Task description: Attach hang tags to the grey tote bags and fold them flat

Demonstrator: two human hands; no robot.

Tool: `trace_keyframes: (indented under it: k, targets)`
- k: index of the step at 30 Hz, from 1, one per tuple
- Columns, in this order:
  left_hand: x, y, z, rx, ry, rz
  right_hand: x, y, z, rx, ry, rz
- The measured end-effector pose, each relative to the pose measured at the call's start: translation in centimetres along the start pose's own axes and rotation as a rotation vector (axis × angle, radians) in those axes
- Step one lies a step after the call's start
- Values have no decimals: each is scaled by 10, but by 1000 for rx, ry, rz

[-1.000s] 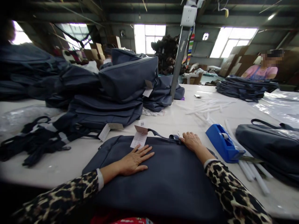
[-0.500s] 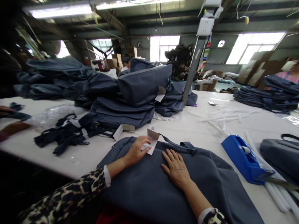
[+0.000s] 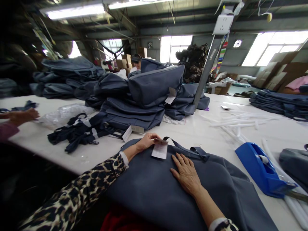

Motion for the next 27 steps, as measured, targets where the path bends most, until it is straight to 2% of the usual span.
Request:
trace_keyframes:
  k: [4, 7, 10, 14, 17, 20, 22, 25, 27]
  targets:
    - [-2, -11, 33, 66, 98, -197, 1, -1, -1, 10, -7, 1]
    - [-8, -10, 48, 116, 159, -319, 2, -1, 0, 5, -13, 20]
    - [-12, -3, 55, 124, 196, -436, 2, 1, 0, 4, -17, 32]
    - [-8, 6, 59, 47, 274, -762, -1, 0, -2, 15, -16, 22]
    - [-5, 8, 61, 40, 297, -833, 1, -8, -3, 36, -8, -9]
    - [-5, 10, 65, 62, 321, -874, 15, -21, 4, 36, 3, -48]
    - [-6, 11, 67, 76, 331, -897, 33, -27, 13, 27, -43, -82]
    - [-9, 14, 69, 85, 343, -920, 60, -26, 27, 55, -154, -150]
    - [-10, 17, 70, 88, 357, -930, 72, -22, 32, 69, -164, -186]
Point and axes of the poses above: each hand's wrist, its own z-axis away from the middle knuckle, its own y-axis out of the palm, x = y × z, the point moved 2 cm from there along -z, towards the middle knuckle, and after that the axes turned 15 degrees about -y, right-handed, at the moved point
